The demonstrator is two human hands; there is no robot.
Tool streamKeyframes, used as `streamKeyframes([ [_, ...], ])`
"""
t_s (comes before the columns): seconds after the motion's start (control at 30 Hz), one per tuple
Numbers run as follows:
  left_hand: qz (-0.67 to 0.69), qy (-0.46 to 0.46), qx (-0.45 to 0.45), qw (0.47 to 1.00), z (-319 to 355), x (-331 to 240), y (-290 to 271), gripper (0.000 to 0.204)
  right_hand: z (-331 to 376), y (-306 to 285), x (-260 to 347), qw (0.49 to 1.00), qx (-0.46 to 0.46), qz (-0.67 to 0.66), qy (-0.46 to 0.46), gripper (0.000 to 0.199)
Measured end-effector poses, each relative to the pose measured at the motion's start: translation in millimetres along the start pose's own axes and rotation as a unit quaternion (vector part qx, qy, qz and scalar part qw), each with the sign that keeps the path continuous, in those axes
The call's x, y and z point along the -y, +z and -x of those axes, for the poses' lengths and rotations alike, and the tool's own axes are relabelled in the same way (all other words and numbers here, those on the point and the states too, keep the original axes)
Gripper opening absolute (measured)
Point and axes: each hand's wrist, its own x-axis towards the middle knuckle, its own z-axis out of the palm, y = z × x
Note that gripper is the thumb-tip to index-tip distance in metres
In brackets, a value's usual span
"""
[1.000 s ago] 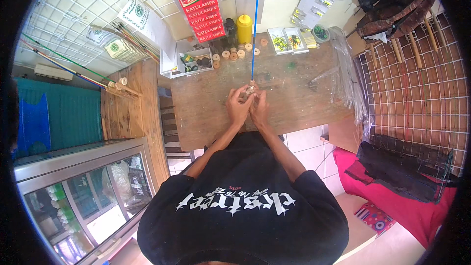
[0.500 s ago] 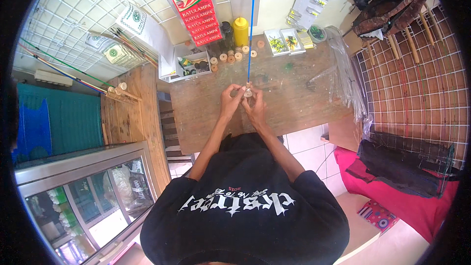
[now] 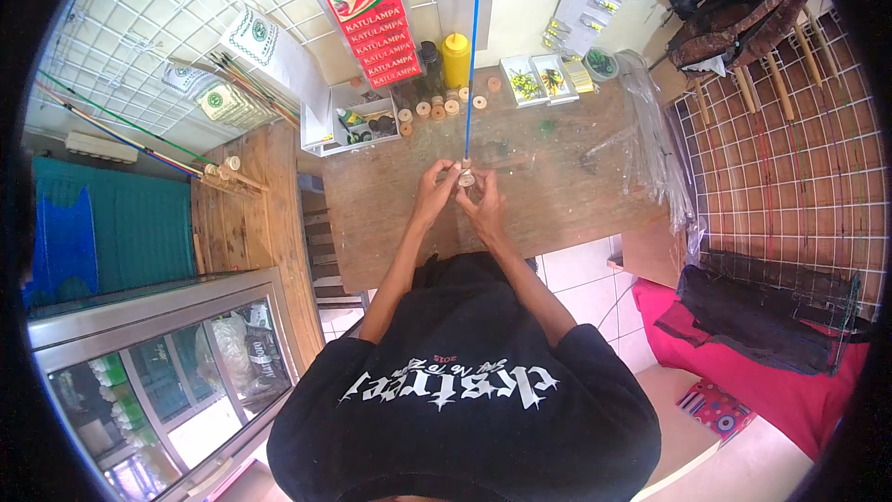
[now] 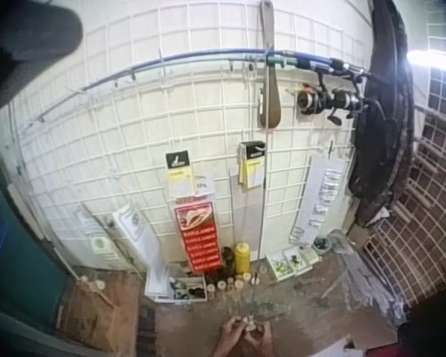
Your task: Assembling a fishing rod by using thread to attach a guide to the rod blank.
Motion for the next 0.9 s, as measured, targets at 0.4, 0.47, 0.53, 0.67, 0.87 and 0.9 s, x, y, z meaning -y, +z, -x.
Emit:
streamKeyframes([
  [0.4, 0.174, 0.066, -0.002, 0.983, 4, 6, 10, 0.011, -5, -3, -8, 0.999, 0.004, 0.003, -0.040, 0.040],
  [0.47, 0.171, 0.084, -0.028, 0.981, 2, 12, 9, 0.013, -7, -4, -6, 0.995, 0.002, 0.054, -0.079, 0.040],
  [0.53, 0.174, 0.091, -0.044, 0.980, -2, 21, 6, 0.014, -10, -5, -5, 0.988, -0.001, 0.104, -0.117, 0.040],
  [0.67, 0.194, 0.082, -0.048, 0.976, -5, 26, 13, 0.014, -17, -7, -16, 0.997, 0.044, -0.034, -0.057, 0.038],
  [0.87, 0.357, 0.033, -0.020, 0.933, -7, 28, 13, 0.012, -20, 6, -4, 0.986, 0.045, -0.160, 0.006, 0.033],
  [0.9, 0.374, 0.020, -0.015, 0.927, -8, 28, 12, 0.011, -19, 10, -1, 0.985, 0.022, -0.170, -0.022, 0.034],
])
